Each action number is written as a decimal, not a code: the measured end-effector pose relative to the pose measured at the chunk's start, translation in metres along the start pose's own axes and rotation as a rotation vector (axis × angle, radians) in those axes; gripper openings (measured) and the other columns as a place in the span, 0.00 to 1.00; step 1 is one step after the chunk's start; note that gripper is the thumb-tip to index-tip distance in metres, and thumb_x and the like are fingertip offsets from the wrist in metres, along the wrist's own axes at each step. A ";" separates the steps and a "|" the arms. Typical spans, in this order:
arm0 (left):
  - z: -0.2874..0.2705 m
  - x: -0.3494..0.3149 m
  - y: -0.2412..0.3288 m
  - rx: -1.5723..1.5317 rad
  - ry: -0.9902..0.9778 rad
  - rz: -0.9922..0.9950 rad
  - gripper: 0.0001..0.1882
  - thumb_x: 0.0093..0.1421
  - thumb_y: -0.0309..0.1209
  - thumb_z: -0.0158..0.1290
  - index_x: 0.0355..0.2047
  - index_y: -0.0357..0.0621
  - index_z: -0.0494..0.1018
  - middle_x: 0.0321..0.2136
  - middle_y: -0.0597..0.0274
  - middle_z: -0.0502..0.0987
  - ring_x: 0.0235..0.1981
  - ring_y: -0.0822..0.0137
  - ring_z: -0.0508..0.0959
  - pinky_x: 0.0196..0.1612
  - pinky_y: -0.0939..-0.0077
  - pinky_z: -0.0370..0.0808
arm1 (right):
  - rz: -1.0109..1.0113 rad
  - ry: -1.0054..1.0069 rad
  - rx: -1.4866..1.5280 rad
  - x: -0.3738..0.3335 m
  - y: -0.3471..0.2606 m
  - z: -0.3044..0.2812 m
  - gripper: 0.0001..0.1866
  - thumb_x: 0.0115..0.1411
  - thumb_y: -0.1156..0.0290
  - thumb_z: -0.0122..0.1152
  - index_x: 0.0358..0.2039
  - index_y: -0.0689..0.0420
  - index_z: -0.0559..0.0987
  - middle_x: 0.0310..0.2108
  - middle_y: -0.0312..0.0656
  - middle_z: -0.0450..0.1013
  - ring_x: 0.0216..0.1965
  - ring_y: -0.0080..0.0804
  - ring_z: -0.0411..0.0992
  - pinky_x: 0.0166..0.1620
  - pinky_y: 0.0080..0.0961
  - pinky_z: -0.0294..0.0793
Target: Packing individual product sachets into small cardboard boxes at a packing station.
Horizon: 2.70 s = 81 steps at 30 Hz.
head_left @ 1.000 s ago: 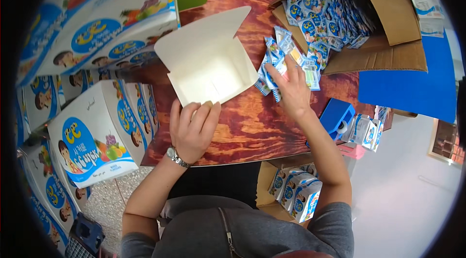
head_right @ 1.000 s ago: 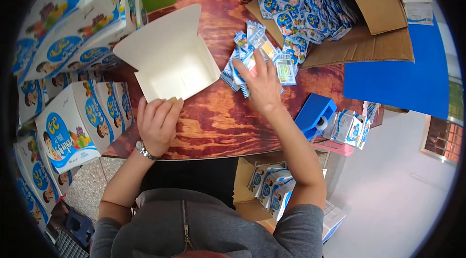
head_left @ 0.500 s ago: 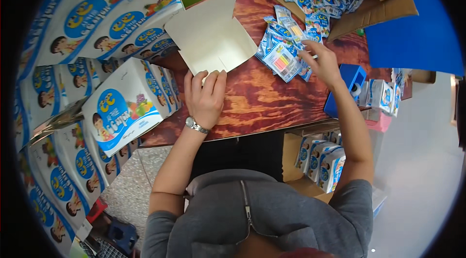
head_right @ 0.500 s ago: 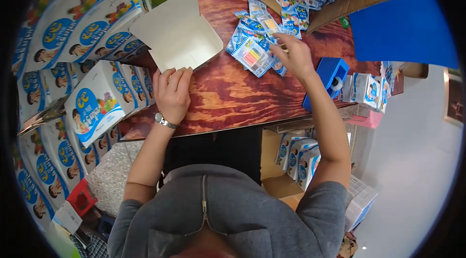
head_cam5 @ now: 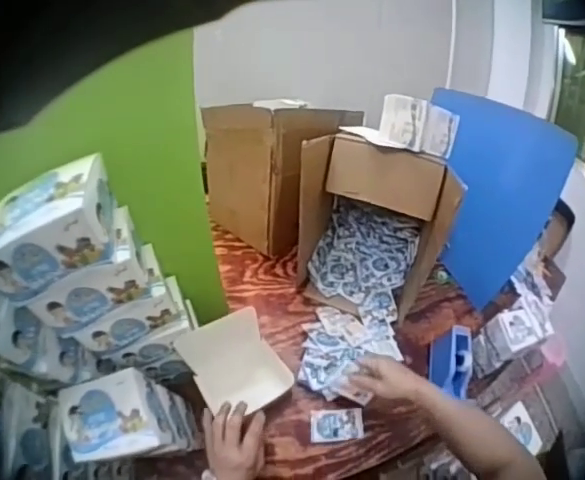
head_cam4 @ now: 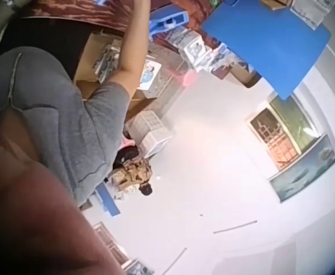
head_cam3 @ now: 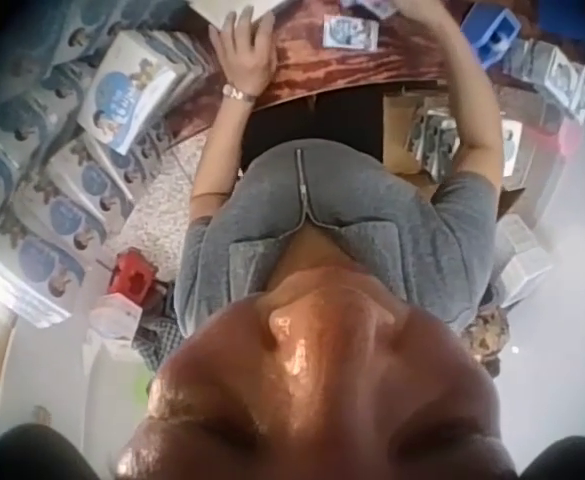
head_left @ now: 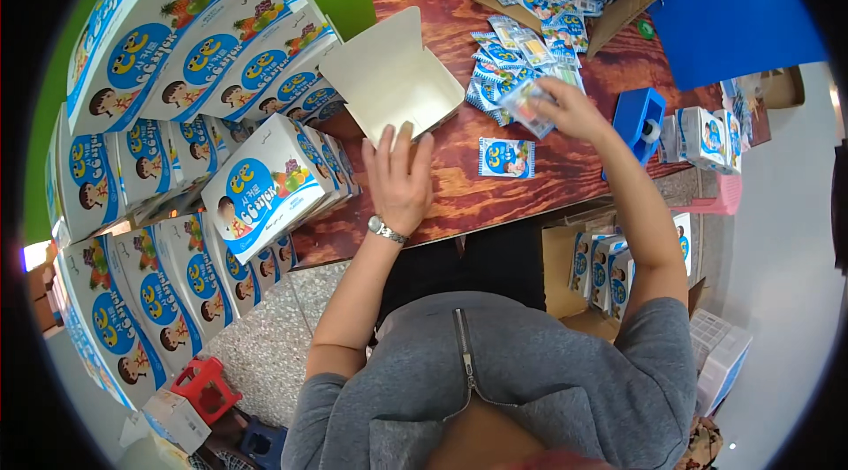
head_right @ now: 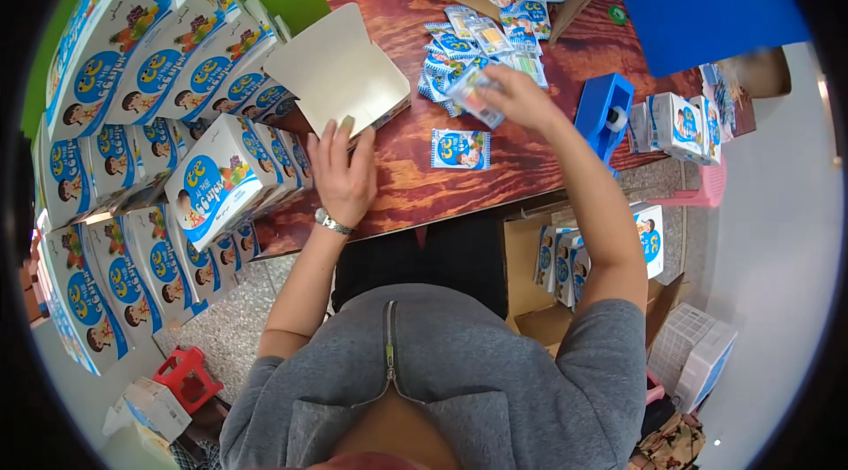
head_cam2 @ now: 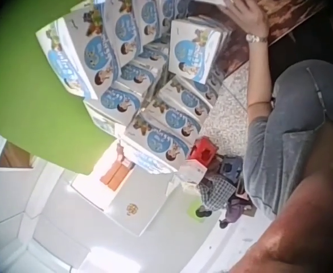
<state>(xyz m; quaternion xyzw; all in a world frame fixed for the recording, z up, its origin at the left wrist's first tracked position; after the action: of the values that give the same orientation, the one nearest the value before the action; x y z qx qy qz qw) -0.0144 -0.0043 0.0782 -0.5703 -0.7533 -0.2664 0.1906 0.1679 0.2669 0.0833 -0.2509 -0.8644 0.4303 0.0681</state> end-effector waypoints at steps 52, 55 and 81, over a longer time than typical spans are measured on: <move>0.052 -0.078 0.030 -0.490 -0.288 0.113 0.17 0.52 0.22 0.57 0.45 0.42 0.78 0.53 0.49 0.72 0.59 0.44 0.68 0.63 0.45 0.64 | 0.108 0.212 -0.097 -0.015 -0.006 -0.029 0.35 0.56 0.60 0.68 0.63 0.52 0.68 0.47 0.55 0.77 0.46 0.56 0.77 0.50 0.44 0.76; 0.054 -0.079 0.031 -0.488 -0.309 0.119 0.17 0.53 0.24 0.56 0.45 0.41 0.77 0.53 0.50 0.72 0.60 0.46 0.67 0.63 0.43 0.63 | -0.045 -0.216 -0.274 -0.035 -0.024 -0.004 0.33 0.54 0.64 0.70 0.60 0.51 0.70 0.43 0.52 0.77 0.45 0.53 0.77 0.49 0.44 0.76; 0.061 -0.031 0.039 -0.711 -0.278 0.087 0.32 0.50 0.27 0.67 0.57 0.43 0.71 0.43 0.51 0.76 0.41 0.50 0.79 0.43 0.61 0.77 | -0.135 -0.111 -0.387 -0.031 -0.017 0.058 0.26 0.52 0.67 0.68 0.52 0.55 0.74 0.44 0.48 0.74 0.48 0.48 0.73 0.50 0.41 0.73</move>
<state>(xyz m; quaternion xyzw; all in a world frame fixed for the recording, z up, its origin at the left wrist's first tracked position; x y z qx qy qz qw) 0.0322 0.0181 0.0190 -0.6628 -0.6078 -0.4228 -0.1117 0.1686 0.2014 0.0637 -0.1765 -0.9483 0.2640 -0.0005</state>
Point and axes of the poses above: each hand's wrist, its own x-axis towards the middle knuckle, its own z-axis out of the palm, y = z × x, the point moved 2 cm from there along x, towards the middle knuckle
